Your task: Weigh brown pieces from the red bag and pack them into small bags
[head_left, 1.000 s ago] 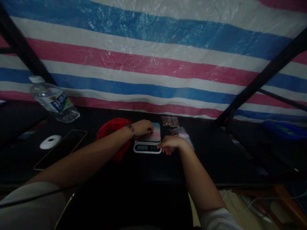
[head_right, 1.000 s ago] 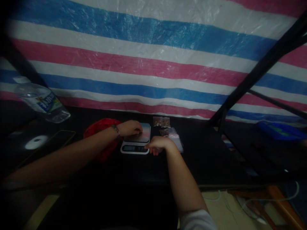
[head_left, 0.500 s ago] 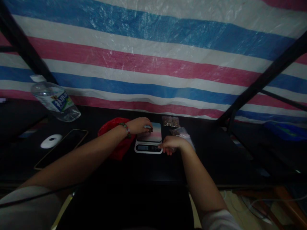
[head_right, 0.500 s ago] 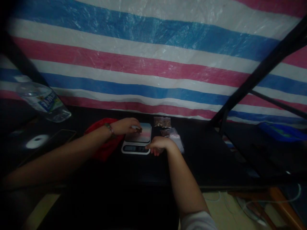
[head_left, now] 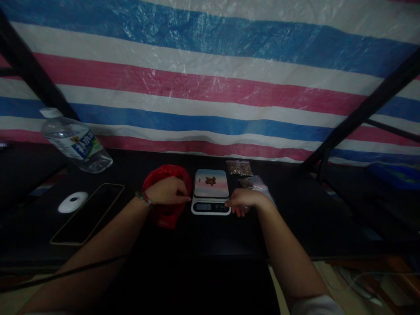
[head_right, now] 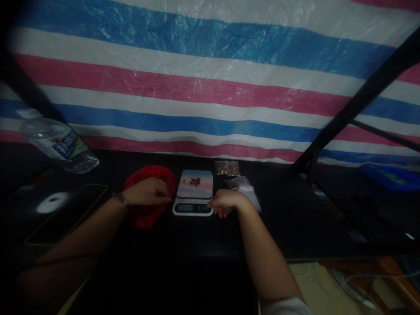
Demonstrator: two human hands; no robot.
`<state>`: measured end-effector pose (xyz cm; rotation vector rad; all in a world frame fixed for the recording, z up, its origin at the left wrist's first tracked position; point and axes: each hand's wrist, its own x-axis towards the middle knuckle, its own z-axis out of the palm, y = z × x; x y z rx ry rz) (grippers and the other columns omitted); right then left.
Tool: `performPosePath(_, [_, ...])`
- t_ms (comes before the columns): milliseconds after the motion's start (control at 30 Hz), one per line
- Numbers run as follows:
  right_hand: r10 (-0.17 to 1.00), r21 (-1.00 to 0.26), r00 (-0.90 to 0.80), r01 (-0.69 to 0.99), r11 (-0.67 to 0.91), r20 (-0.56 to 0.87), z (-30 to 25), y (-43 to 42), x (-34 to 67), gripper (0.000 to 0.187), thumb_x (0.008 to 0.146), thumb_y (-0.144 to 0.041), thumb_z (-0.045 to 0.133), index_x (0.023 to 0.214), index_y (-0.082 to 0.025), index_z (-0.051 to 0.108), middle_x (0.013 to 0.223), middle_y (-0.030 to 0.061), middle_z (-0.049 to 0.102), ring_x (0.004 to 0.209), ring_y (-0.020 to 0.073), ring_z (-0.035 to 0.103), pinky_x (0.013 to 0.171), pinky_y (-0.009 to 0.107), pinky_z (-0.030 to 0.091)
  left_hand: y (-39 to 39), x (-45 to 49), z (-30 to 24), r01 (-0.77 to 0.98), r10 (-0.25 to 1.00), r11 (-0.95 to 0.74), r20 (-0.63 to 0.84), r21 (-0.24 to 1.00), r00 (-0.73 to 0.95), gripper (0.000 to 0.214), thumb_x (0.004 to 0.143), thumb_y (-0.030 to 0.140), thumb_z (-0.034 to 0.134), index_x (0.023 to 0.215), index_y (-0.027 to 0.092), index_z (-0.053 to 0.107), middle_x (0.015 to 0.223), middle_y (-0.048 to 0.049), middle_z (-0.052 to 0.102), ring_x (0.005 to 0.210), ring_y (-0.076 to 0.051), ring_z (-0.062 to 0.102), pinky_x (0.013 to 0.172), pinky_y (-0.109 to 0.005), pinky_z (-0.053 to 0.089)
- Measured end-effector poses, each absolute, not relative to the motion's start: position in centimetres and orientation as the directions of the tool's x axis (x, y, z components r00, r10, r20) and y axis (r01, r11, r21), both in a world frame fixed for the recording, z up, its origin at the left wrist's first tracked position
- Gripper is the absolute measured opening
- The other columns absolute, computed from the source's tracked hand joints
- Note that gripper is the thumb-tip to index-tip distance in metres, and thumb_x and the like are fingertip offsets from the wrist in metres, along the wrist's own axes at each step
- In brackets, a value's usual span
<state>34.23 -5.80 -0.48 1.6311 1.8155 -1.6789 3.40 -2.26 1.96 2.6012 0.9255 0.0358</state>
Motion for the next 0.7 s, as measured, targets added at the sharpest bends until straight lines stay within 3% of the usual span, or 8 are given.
performPosePath(167, [0.559,-0.605,-0.399,0.757,-0.247,-0.727,-0.9,-5.6,34.4,0.039,0.082,-0.047,0.056,0.071,-0.011,0.065,0.050,0.0017,0.062,0.042,0.0116,0.058,0.042,0.020,0.042,-3.0,3.6,1.6,0.648,0.617,-0.694,-0.205,0.314,0.760,0.029,0.076,0.048,0.063,0.078,0.021,0.074,0.079,-0.0054,0.070,0.069,-0.017,0.059,0.060,-0.027,0.039])
performPosePath(500, [0.580,-0.578,-0.365,0.782,-0.234,-0.728,-1.3,-5.6,34.2,0.044,0.078,-0.054,0.058,0.069,-0.012,0.063,0.051,0.0028,0.062,0.042,0.0117,0.058,0.040,0.019,0.041,-4.0,5.2,0.6,0.659,0.629,-0.715,-0.199,0.233,0.752,0.031,0.069,0.054,0.068,0.083,0.026,0.073,0.080,-0.0017,0.070,0.068,-0.016,0.061,0.057,-0.024,0.036])
performPosePath(600, [0.574,-0.575,-0.365,0.783,-0.236,-0.733,-1.1,-5.6,34.2,0.044,0.078,-0.054,0.058,0.069,-0.011,0.064,0.051,0.0026,0.062,0.042,0.0114,0.058,0.041,0.019,0.041,-3.2,3.3,1.7,0.683,0.657,-0.682,-0.192,0.259,0.729,0.035,0.074,0.055,0.062,0.079,0.023,0.073,0.079,-0.0022,0.070,0.068,-0.015,0.061,0.057,-0.023,0.037])
performPosePath(700, [0.566,-0.581,-0.379,0.781,-0.230,-0.732,-1.2,-5.5,34.4,0.043,0.079,-0.052,0.058,0.070,-0.011,0.064,0.052,0.0032,0.063,0.043,0.0120,0.059,0.041,0.020,0.042,-2.0,0.3,3.3,0.763,0.749,-0.580,-0.182,0.286,0.637,0.041,0.088,0.049,0.044,0.079,0.020,0.071,0.073,-0.0016,0.069,0.063,-0.013,0.059,0.058,-0.023,0.038])
